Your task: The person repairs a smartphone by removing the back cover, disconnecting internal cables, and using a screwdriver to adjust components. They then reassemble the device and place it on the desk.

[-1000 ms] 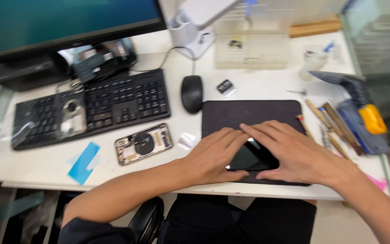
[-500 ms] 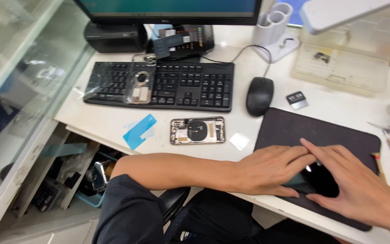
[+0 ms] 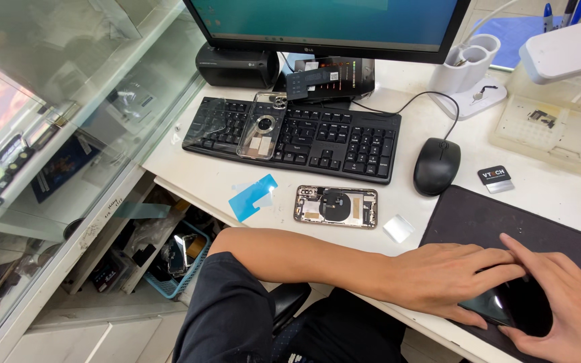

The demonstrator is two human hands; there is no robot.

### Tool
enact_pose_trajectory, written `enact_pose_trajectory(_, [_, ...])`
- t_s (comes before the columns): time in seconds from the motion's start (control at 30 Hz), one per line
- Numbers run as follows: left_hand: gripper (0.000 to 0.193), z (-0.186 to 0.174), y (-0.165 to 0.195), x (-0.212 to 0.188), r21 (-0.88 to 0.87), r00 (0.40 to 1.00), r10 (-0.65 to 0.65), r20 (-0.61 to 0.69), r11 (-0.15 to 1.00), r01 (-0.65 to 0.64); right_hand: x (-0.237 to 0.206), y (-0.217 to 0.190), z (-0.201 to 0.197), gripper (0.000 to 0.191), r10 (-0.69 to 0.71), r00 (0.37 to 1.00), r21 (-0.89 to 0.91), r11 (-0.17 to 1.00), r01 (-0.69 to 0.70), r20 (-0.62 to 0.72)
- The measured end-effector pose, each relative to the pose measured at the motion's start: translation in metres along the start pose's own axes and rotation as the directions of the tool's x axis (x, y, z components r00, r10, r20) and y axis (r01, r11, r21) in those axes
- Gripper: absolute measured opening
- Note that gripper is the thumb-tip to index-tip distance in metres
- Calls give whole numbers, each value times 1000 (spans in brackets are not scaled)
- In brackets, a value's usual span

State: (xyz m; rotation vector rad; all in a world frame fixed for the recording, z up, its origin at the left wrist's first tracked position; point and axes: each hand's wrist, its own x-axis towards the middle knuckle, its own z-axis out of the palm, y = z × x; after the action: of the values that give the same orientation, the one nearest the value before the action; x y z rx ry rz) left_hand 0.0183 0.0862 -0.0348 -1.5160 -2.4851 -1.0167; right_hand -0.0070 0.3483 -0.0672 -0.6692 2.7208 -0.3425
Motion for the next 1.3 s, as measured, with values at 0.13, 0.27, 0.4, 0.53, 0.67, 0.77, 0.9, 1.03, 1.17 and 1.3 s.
enact_pose_trajectory(0.13, [90,-7,2,0,19,998,45,-48,999,-44,-9,-12,-9,145,56,998,23,998,-57,15])
enact_pose_trajectory(0.27, [94,-18,8,3,72,1000,-2,-26,997,4,-26,-30,-29,139,216,972,81,971,-224,96])
enact_pose_trajectory(0.4, [94,-23,13,8,71,998,-40,50,997,36,-41,-43,-47,137,78,997,165,984,-74,-22])
enact_pose_trajectory(0.53, [92,-21,17,15,54,999,-21,26,998,19,-49,-51,-59,132,10,998,198,980,1,-55])
enact_pose_trajectory(0.67, [87,-18,24,22,10,998,-48,44,999,48,-59,-57,-74,127,-5,999,231,973,15,-44])
enact_pose_trajectory(0.77, [87,-18,31,27,-1,998,-53,42,999,53,-66,-60,-83,124,-46,998,257,965,58,-52])
enact_pose_trajectory(0.9, [88,-19,37,33,-1,998,-46,40,999,46,-72,-62,-89,125,-29,999,235,971,34,-22])
enact_pose_trajectory(1.03, [88,-18,39,35,8,997,-55,48,998,54,-75,-60,-89,124,-33,999,243,969,34,-7])
enact_pose_trajectory(1.17, [89,-19,38,35,4,997,-50,50,999,50,-73,-60,-90,124,-21,1000,258,966,19,6])
enact_pose_trajectory(1.3, [89,-19,36,34,4,997,-53,57,999,53,-72,-61,-90,125,-18,1000,265,964,18,-3])
